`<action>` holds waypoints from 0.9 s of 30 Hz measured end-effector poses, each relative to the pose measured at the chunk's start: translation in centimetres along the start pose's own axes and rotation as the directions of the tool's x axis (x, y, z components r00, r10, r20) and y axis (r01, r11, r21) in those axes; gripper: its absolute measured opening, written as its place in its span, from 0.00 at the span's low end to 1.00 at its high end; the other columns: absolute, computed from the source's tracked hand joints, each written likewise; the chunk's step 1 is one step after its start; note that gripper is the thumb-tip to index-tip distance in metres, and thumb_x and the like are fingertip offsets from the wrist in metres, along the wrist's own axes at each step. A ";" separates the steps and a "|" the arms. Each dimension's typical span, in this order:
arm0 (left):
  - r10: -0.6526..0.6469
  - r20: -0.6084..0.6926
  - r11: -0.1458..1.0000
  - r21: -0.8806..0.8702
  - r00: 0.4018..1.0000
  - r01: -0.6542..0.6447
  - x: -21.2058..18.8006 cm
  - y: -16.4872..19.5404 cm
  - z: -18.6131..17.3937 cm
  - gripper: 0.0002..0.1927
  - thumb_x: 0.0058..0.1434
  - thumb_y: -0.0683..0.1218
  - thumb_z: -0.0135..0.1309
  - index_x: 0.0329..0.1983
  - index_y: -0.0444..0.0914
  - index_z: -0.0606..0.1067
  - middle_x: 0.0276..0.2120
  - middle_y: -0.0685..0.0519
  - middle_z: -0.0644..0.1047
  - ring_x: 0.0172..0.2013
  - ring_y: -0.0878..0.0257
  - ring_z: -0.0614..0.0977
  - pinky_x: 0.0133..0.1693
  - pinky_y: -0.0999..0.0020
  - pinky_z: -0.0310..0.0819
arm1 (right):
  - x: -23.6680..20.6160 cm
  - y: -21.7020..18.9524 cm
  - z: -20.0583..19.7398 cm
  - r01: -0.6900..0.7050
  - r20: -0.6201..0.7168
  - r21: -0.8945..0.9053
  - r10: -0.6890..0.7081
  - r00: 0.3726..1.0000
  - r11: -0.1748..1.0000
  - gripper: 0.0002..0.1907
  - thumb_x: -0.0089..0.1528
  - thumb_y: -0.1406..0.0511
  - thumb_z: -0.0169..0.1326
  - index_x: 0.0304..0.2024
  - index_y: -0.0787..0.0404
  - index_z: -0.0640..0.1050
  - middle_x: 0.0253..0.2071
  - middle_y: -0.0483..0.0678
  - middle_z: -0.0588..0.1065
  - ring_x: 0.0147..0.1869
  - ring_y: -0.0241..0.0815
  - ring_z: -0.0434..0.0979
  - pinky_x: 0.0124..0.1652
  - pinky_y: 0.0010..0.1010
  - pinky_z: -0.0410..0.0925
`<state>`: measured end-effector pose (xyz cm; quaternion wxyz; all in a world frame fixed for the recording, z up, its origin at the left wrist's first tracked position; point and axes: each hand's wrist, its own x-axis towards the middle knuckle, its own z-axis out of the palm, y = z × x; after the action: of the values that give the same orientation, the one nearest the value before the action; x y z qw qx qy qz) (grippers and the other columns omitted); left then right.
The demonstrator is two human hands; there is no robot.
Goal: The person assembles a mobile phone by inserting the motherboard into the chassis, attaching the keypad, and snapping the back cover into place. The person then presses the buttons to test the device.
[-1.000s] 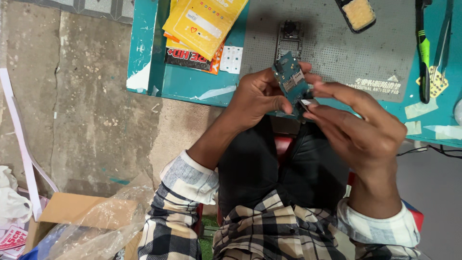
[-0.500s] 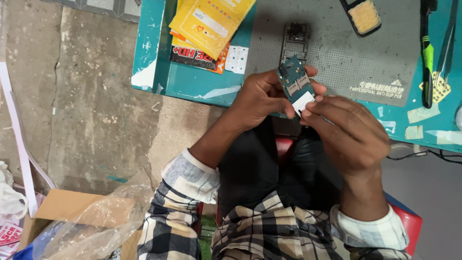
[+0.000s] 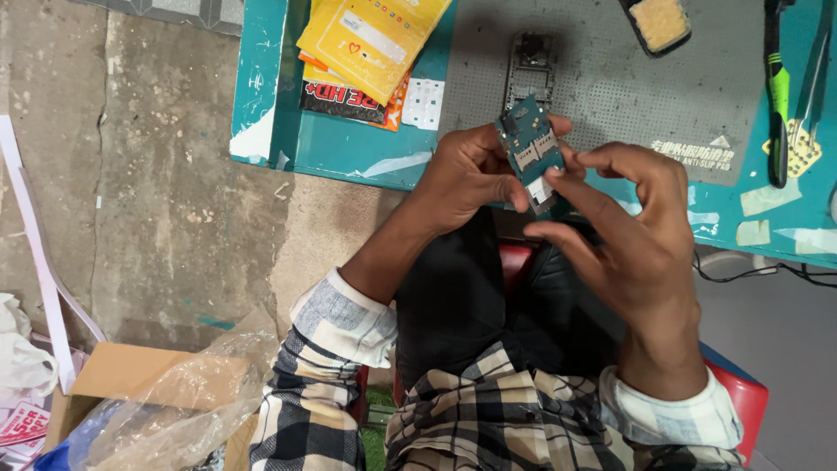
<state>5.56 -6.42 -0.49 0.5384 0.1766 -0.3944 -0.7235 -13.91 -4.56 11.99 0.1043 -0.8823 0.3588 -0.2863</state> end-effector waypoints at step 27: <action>0.002 0.057 0.998 0.061 0.998 -0.006 -0.5 -0.9 0.1 0.29 0.74 0.38 0.56 0.75 0.30 0.62 0.73 0.47 0.67 0.66 0.60 0.74 0.69 0.61 0.75 | -0.5 1.1 1.3 -0.275 -0.047 0.336 0.308 0.950 0.901 0.19 0.61 0.78 0.69 0.54 0.65 0.80 0.59 0.51 0.74 0.60 0.41 0.80 0.56 0.27 0.77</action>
<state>5.07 -5.84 -1.15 0.5227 0.1719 -0.4318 -0.7147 -14.09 -5.09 10.31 0.2722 -0.7738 0.4394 -0.3662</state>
